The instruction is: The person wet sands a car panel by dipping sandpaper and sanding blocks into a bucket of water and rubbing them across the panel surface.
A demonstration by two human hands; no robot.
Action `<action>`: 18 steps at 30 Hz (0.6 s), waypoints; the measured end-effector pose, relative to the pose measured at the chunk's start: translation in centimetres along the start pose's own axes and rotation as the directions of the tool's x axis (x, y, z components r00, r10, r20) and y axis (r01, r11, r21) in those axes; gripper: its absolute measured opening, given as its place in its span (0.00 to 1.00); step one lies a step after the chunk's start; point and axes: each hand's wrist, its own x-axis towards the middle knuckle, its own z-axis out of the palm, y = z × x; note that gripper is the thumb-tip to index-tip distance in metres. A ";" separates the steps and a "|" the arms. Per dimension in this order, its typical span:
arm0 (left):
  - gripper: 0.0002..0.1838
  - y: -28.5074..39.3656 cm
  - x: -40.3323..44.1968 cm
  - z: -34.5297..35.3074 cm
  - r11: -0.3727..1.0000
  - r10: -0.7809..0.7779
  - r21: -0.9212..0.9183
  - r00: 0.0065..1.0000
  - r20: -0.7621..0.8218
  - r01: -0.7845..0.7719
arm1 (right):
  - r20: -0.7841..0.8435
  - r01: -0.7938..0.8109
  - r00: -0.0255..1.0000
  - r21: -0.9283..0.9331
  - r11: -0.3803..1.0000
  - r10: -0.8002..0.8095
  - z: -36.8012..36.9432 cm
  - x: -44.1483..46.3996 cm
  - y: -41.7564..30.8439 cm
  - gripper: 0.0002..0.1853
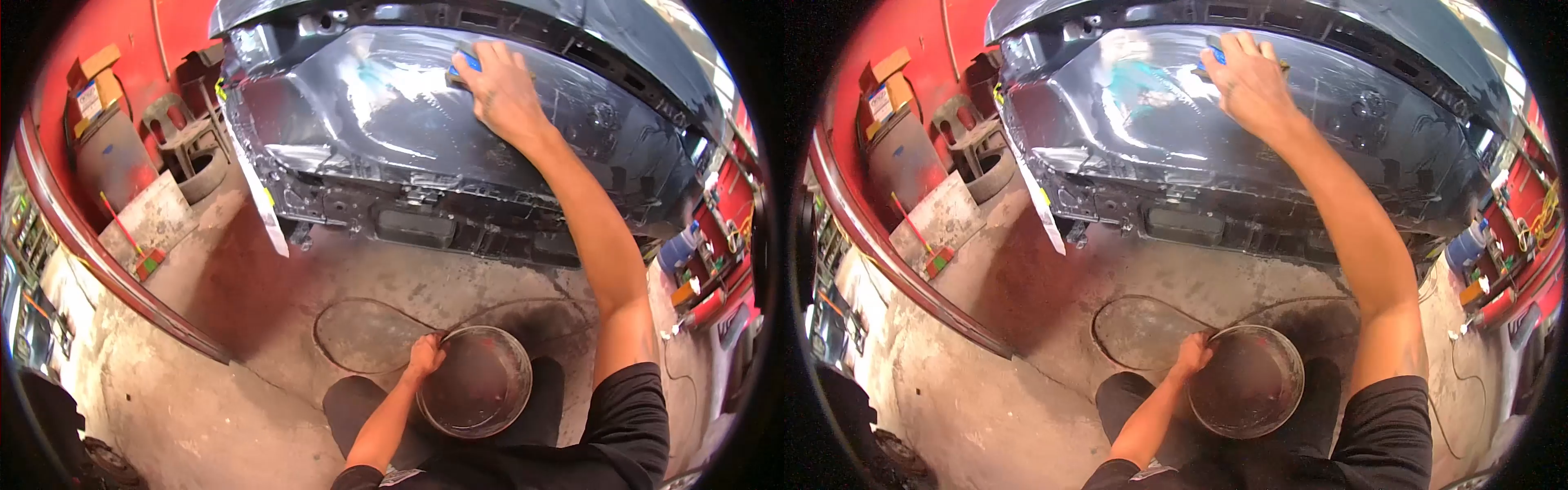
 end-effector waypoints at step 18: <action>0.20 1.0 -0.7 -0.6 0.999 -0.034 0.029 0.999 0.023 0.033 | 0.066 -0.001 0.998 0.158 0.988 -0.010 3.9 9.0 -7.2 0.23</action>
